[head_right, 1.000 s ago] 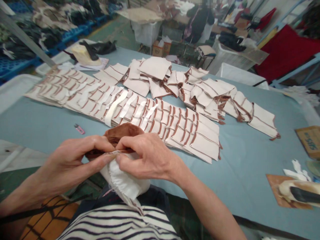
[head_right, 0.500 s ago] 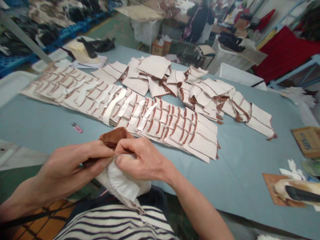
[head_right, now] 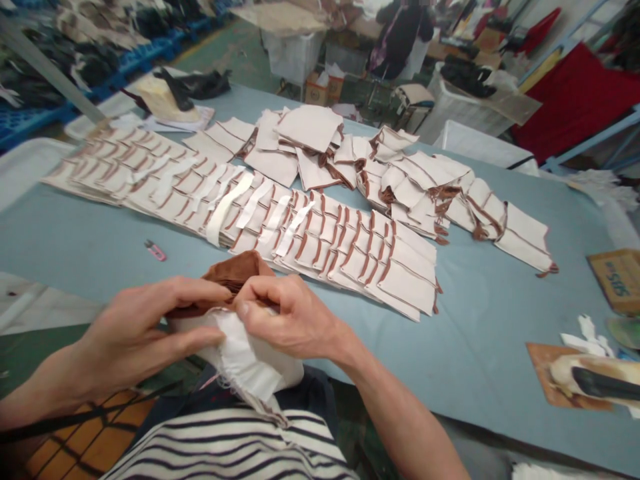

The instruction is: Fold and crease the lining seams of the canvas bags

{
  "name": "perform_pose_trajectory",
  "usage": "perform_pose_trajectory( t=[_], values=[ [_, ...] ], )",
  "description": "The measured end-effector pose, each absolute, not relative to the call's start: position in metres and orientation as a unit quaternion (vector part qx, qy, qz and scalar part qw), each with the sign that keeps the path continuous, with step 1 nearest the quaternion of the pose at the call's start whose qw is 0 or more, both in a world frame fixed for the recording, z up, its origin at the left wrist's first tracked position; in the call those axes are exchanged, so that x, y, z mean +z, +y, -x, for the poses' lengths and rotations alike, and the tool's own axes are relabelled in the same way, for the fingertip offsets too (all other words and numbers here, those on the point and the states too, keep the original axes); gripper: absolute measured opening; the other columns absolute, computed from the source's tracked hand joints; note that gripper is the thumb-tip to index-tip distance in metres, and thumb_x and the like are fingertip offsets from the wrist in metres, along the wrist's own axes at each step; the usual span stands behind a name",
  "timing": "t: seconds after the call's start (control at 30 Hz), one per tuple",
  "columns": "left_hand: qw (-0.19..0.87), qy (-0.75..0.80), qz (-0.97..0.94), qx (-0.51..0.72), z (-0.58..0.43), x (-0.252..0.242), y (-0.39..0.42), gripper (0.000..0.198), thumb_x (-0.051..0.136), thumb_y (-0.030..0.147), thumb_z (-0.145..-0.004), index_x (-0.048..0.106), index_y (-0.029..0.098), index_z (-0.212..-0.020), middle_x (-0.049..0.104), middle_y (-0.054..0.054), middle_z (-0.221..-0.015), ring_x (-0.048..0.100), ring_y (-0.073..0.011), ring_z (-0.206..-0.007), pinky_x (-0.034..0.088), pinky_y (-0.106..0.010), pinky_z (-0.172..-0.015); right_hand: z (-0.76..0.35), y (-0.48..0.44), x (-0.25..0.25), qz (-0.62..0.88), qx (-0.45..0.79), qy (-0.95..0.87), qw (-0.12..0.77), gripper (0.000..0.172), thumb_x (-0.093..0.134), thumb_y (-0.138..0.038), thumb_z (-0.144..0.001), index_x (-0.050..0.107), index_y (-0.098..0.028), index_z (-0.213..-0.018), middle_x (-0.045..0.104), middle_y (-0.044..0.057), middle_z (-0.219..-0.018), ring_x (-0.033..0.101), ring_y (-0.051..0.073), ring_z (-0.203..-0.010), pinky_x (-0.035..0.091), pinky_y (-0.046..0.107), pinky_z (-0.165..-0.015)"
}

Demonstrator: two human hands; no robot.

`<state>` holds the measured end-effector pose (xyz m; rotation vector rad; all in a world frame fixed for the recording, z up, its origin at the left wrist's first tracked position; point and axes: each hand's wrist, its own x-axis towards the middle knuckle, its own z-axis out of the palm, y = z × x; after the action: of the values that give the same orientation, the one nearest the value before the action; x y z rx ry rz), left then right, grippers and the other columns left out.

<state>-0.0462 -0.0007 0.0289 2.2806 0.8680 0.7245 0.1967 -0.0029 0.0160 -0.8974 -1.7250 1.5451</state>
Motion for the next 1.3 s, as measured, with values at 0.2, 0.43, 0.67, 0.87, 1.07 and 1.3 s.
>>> perform_pose_trajectory(
  t=[0.2,0.43,0.67,0.87,1.07,1.3],
  values=[
    [0.429,0.371,-0.800,0.196,0.043,0.052,0.005,0.048,0.035,0.032,-0.117,0.072,0.022,-0.088,0.072,0.003,-0.076,0.064,-0.0140,-0.066,0.047,-0.022,-0.063,-0.210,-0.009,0.028,0.298,0.309,-0.836,0.342,0.022,0.053,-0.020,-0.110,0.072,-0.020,-0.099,0.075,0.002,-0.080,0.065,0.015,-0.071,0.046,0.027,-0.069],
    [0.360,0.298,-0.864,0.186,0.038,0.047,0.008,0.037,0.048,0.020,-0.112,0.064,0.020,-0.079,0.064,0.005,-0.068,0.058,-0.0118,-0.060,0.042,-0.022,-0.058,-0.213,-0.007,0.017,0.292,0.289,-0.845,0.342,0.023,0.051,-0.024,-0.115,0.072,-0.021,-0.107,0.083,0.005,-0.091,0.074,0.016,-0.079,0.051,0.027,-0.073],
    [0.194,0.268,-0.916,0.228,0.043,0.028,-0.002,0.032,0.049,0.013,-0.110,0.060,0.022,-0.082,0.062,0.003,-0.068,0.057,-0.0144,-0.059,0.038,-0.030,-0.057,-0.217,-0.007,0.017,0.305,0.369,-0.828,0.291,0.026,0.048,-0.016,-0.111,0.073,-0.019,-0.117,0.085,0.006,-0.103,0.076,0.016,-0.089,0.055,0.028,-0.083],
    [0.184,0.283,-0.907,0.253,0.044,0.021,-0.006,0.032,0.053,0.014,-0.106,0.051,0.024,-0.076,0.053,0.005,-0.064,0.046,-0.0150,-0.055,0.030,-0.034,-0.056,-0.211,0.004,0.036,0.326,0.437,-0.798,0.256,0.028,0.053,-0.031,-0.110,0.073,-0.019,-0.094,0.073,0.000,-0.079,0.063,0.013,-0.068,0.044,0.025,-0.067],
    [0.282,0.290,-0.881,0.245,0.047,0.031,-0.004,0.026,0.057,0.013,-0.105,0.058,0.022,-0.081,0.059,0.006,-0.068,0.050,-0.0118,-0.058,0.033,-0.028,-0.057,-0.197,0.007,0.022,0.298,0.562,-0.718,0.284,0.036,0.064,-0.043,-0.105,0.060,-0.021,-0.078,0.048,-0.007,-0.062,0.038,0.009,-0.055,0.032,0.023,-0.053],
    [0.511,0.360,-0.746,0.231,0.050,0.031,0.005,0.032,0.066,0.020,-0.093,0.051,0.021,-0.064,0.043,0.009,-0.057,0.037,-0.0085,-0.050,0.027,-0.021,-0.048,-0.177,-0.016,-0.002,0.316,0.538,-0.657,0.424,0.035,0.065,-0.039,-0.106,0.061,-0.020,-0.077,0.056,-0.005,-0.065,0.047,0.009,-0.057,0.039,0.022,-0.058]
  ],
)
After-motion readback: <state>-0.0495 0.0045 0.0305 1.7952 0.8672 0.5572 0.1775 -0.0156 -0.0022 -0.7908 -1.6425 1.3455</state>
